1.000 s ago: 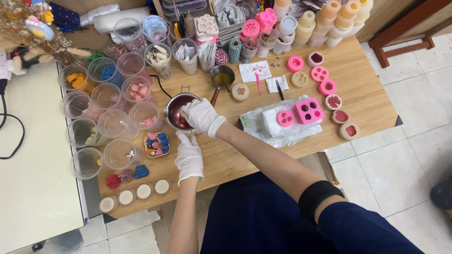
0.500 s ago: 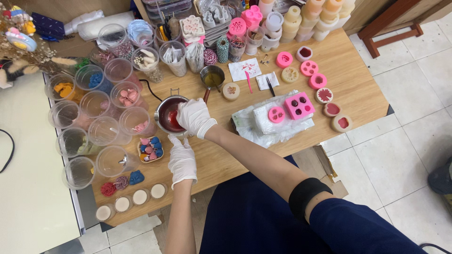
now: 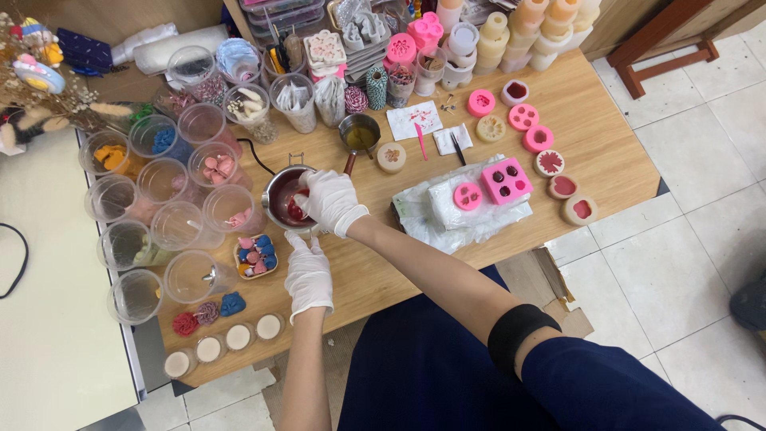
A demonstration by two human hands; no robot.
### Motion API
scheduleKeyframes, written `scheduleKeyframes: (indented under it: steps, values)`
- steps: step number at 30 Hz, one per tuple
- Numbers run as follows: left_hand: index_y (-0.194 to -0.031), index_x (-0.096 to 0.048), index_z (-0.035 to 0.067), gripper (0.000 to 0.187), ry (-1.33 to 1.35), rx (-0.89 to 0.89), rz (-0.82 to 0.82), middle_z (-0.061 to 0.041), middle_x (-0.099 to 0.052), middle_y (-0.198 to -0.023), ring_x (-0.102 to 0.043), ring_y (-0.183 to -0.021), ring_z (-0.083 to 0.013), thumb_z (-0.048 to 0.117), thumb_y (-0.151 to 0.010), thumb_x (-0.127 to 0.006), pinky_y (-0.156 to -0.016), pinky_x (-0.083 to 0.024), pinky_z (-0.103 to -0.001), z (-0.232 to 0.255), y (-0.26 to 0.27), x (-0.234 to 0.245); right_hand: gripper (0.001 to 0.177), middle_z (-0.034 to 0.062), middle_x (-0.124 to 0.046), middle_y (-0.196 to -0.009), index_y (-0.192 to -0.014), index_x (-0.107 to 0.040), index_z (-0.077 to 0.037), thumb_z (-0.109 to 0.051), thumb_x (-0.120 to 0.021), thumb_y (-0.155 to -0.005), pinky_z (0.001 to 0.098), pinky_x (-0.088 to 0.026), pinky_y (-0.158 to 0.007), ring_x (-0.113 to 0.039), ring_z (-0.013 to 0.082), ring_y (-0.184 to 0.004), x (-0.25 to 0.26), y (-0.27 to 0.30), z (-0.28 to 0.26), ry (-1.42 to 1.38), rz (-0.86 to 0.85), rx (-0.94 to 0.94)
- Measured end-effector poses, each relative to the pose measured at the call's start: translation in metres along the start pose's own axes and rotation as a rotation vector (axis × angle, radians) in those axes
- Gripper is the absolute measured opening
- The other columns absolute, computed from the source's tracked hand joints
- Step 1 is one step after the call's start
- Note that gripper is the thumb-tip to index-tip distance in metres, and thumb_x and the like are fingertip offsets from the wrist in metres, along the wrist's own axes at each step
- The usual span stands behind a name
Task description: The person pours red liquid wax from a small pot into a silicone mold and stirs the wax in the pot with a thin metal tool.
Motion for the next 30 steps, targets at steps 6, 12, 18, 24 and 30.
scheduleKeyframes:
  steps: [6, 12, 18, 24, 30]
  values:
    - [-0.162, -0.02, 0.006, 0.07, -0.012, 0.003, -0.017, -0.028, -0.069, -0.111, -0.07, -0.096, -0.0418, 0.041, -0.105, -0.044, -0.082, -0.054, -0.054, 0.002, 0.003, 0.003, 0.063, 0.0187, -0.064, -0.106, -0.12, -0.062, -0.005, -0.04, -0.083, -0.073, 0.0457, -0.053, -0.084, -0.065, 0.036, -0.101, 0.073, 0.035, 0.018, 0.007, 0.108, -0.027]
    - [-0.16, -0.024, 0.002, 0.071, -0.051, -0.004, 0.009, -0.026, -0.068, -0.111, -0.071, -0.092, -0.0406, 0.043, -0.105, -0.044, -0.078, -0.055, -0.053, 0.007, 0.008, 0.007, 0.043, 0.0154, -0.069, -0.119, -0.131, -0.062, -0.012, -0.022, -0.073, -0.091, 0.0425, -0.054, -0.091, -0.068, 0.0342, -0.107, 0.185, 0.094, 0.093, -0.147, -0.054, 0.057]
    - [-0.149, -0.039, -0.003, 0.083, -0.463, -0.065, 0.238, -0.018, -0.066, -0.099, -0.07, -0.078, -0.0305, 0.057, -0.094, -0.054, -0.063, -0.056, -0.045, 0.058, 0.052, 0.064, 0.045, 0.0134, -0.067, -0.139, -0.148, -0.051, -0.005, -0.027, -0.047, -0.11, 0.0342, -0.051, -0.104, -0.065, 0.0226, -0.127, 0.224, 0.161, 0.101, -0.645, 0.339, -0.278]
    - [-0.126, -0.061, 0.002, 0.068, 0.268, -1.006, 0.019, -0.021, -0.068, -0.115, -0.068, -0.072, -0.0327, 0.058, -0.088, -0.069, -0.053, -0.053, -0.043, 0.153, 0.186, 0.105, 0.056, 0.0106, -0.062, -0.138, -0.153, -0.045, -0.015, -0.045, -0.044, -0.107, 0.035, -0.049, -0.103, -0.062, 0.0199, -0.116, 0.158, 0.159, 0.097, -1.727, 0.392, -0.401]
    - [-0.091, -0.059, 0.011, 0.038, 0.013, -1.15, 0.251, -0.007, -0.052, -0.075, -0.059, -0.06, -0.024, 0.047, -0.098, -0.07, -0.048, -0.048, -0.04, 0.181, 0.208, 0.077, 0.051, 0.0075, -0.057, -0.143, -0.146, -0.049, -0.017, -0.042, -0.055, -0.103, 0.0354, -0.044, -0.101, -0.059, 0.017, -0.112, 0.146, 0.159, 0.088, -1.919, 0.341, -0.573]
Point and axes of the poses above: each hand's wrist, its own y-axis away from the middle knuckle, its own x-axis out of the back of the hand, z = x × y, the point moved 1 cm from there along -y, towards the middle knuckle
